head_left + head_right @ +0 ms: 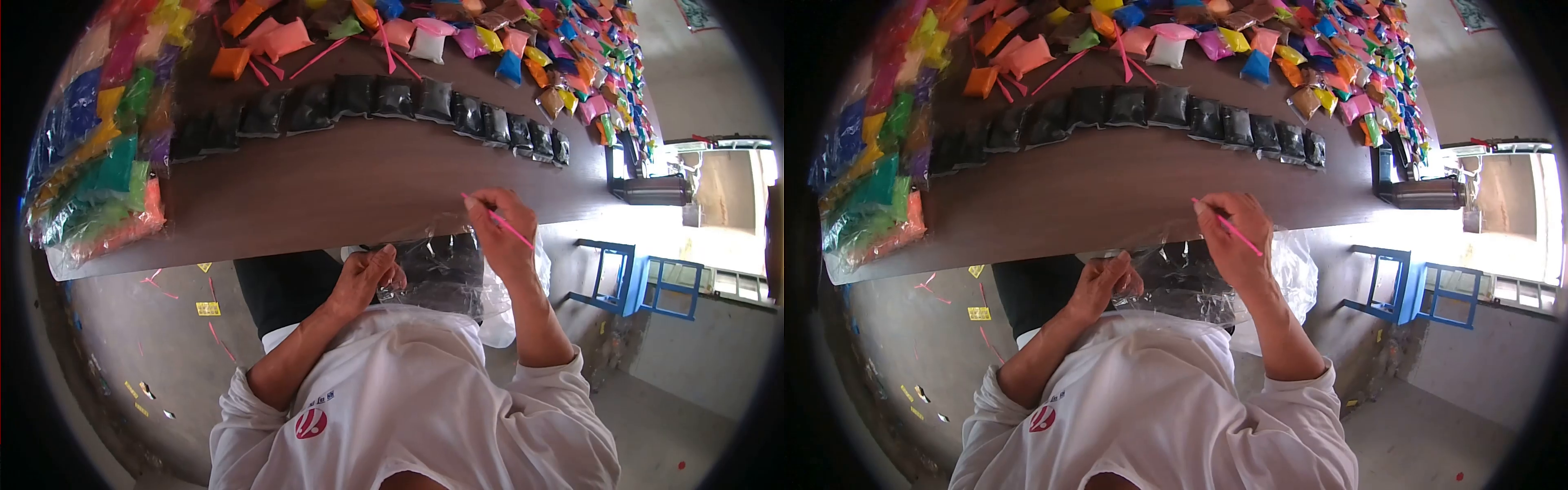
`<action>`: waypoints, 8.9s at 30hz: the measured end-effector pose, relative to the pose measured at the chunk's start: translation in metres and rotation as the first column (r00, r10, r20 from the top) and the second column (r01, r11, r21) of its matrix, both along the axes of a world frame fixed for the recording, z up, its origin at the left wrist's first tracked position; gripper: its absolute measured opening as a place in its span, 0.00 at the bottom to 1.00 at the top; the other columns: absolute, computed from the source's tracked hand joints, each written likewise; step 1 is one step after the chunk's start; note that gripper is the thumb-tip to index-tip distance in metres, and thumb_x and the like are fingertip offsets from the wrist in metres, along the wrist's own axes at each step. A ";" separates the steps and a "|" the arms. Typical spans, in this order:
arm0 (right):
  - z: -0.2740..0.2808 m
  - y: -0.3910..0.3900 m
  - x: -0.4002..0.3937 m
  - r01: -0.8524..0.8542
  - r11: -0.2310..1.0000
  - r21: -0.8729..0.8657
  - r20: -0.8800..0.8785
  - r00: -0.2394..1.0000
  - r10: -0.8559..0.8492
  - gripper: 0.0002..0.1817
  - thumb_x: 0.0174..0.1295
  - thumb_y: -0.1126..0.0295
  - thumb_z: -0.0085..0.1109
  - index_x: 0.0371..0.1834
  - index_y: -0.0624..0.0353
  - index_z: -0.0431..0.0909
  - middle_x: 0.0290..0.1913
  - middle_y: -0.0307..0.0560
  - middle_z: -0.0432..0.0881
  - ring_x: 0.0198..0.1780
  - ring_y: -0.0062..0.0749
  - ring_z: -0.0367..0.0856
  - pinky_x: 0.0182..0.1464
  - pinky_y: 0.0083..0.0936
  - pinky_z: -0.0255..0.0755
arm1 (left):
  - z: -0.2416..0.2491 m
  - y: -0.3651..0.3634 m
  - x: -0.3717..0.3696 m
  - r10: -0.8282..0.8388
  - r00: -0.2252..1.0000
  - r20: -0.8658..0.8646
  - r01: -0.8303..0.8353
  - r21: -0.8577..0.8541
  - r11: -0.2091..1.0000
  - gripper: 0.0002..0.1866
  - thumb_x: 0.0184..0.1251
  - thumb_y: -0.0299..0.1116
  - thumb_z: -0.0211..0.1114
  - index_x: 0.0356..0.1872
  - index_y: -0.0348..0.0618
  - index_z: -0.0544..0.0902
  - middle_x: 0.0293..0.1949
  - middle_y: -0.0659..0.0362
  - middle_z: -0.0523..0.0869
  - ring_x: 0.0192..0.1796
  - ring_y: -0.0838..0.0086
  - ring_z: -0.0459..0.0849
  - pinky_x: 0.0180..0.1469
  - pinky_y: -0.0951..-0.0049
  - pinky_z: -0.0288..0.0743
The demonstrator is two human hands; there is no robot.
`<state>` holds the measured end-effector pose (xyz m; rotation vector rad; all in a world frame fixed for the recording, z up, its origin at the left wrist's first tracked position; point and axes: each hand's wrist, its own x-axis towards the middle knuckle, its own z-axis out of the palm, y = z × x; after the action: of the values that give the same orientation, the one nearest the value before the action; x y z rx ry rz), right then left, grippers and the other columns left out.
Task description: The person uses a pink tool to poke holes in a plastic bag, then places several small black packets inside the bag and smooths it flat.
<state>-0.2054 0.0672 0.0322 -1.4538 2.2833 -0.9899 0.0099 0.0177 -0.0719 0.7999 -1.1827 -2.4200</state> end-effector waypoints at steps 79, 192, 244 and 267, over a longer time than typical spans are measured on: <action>-0.033 0.043 -0.260 0.500 0.865 -0.032 -0.664 0.637 -0.392 0.24 0.57 0.81 0.53 0.60 0.60 0.76 0.50 0.57 0.82 0.55 0.54 0.77 0.60 0.43 0.69 | -0.020 0.011 0.002 0.033 0.967 0.252 -0.013 -0.081 0.997 0.27 0.79 0.48 0.55 0.18 0.44 0.70 0.19 0.64 0.68 0.30 0.74 0.79 0.39 0.69 0.72; -0.098 0.091 -0.082 -0.195 0.926 0.322 0.628 0.776 -0.055 0.09 0.62 0.70 0.59 0.37 0.64 0.84 0.29 0.36 0.83 0.33 0.15 0.75 0.37 0.20 0.71 | -0.043 0.016 -0.015 -0.163 0.937 0.310 0.224 -0.173 0.959 0.32 0.78 0.56 0.53 0.17 0.41 0.73 0.23 0.61 0.78 0.30 0.77 0.74 0.36 0.74 0.67; -0.264 0.163 -0.040 0.629 0.672 0.391 0.889 -0.070 -0.452 0.37 0.68 0.40 0.55 0.61 0.67 0.76 0.52 0.54 0.85 0.56 0.38 0.82 0.59 0.30 0.72 | -0.040 0.015 -0.031 -0.138 0.948 0.286 0.206 -0.224 0.952 0.30 0.79 0.53 0.49 0.16 0.44 0.68 0.23 0.54 0.83 0.30 0.70 0.82 0.38 0.71 0.77; -0.084 0.093 -0.060 0.897 0.440 0.051 0.997 -0.072 0.032 0.11 0.73 0.62 0.55 0.47 0.58 0.77 0.35 0.38 0.76 0.33 0.21 0.72 0.31 0.18 0.67 | -0.012 0.020 -0.048 -0.295 0.920 0.259 0.361 -0.263 0.895 0.28 0.78 0.51 0.55 0.21 0.39 0.75 0.27 0.59 0.83 0.35 0.77 0.78 0.42 0.74 0.73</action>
<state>-0.2655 0.1605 -0.0515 0.4805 1.1718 -2.3065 -0.0384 0.0375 -0.0841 0.8292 -1.8618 -2.3521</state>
